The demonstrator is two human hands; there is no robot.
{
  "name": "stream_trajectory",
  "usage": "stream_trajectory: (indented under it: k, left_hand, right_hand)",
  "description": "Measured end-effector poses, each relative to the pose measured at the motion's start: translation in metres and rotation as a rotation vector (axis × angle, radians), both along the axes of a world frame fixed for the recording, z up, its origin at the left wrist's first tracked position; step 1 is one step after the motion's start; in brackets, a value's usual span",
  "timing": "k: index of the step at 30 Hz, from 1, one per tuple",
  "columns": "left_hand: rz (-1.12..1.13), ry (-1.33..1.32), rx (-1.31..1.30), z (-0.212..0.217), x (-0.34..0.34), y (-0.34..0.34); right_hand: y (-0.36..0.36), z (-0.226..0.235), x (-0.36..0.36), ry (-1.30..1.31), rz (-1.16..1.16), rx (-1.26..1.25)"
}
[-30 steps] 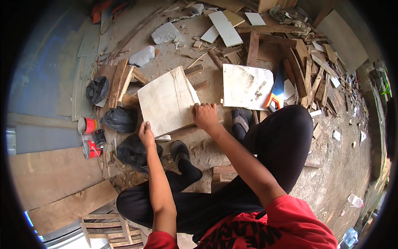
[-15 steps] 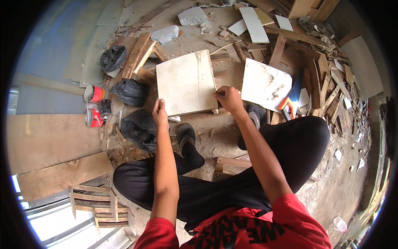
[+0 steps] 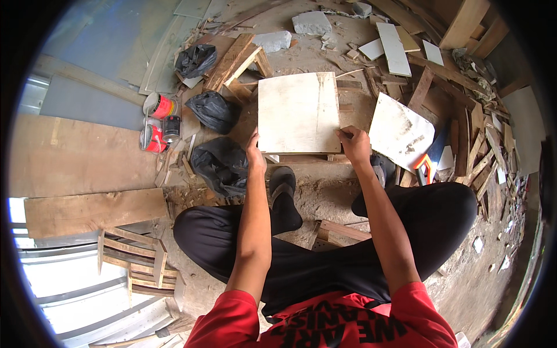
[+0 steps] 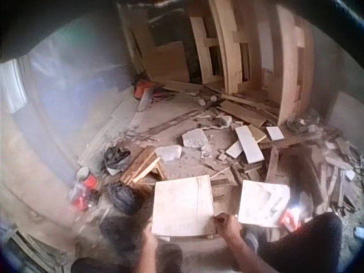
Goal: The person sits on the floor and uses a hand saw to cut a rectangular piece of light-colored wood. They adjust the wood's position on a small wooden support, saw through it to create two pieces, and then inspect the cut edges.
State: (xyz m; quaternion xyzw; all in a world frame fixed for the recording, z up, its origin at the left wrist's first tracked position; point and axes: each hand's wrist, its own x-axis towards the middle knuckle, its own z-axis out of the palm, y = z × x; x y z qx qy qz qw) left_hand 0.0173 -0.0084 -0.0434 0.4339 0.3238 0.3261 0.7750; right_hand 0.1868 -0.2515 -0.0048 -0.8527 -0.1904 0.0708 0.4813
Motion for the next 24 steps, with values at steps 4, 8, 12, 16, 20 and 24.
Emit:
stream_trajectory:
  k: [4, 8, 12, 16, 20, 24]
  left_hand:
    - [0.007, -0.063, -0.028, -0.004, -0.006, 0.004]
    - [0.011, -0.081, -0.017, -0.008, -0.005, 0.001]
    - [0.044, 0.016, 0.142, -0.014, -0.006, 0.007]
    - [0.099, 0.251, 0.549, -0.011, -0.002, -0.002]
    - [0.110, 0.442, 0.704, 0.004, 0.000, -0.010]
    - [-0.052, 0.632, 0.507, 0.015, -0.004, -0.001]
  right_hand:
    - [0.003, 0.002, -0.002, -0.038, 0.001, -0.012]
    - [0.000, 0.000, -0.001, -0.053, 0.009, -0.001]
    - [0.003, 0.004, -0.003, -0.029, 0.019, 0.012]
    - [0.002, 0.003, -0.002, -0.091, 0.023, -0.033]
    - [0.000, 0.002, 0.000, -0.014, 0.026, -0.017]
    - [0.002, 0.002, 0.002, 0.002, 0.047, -0.059]
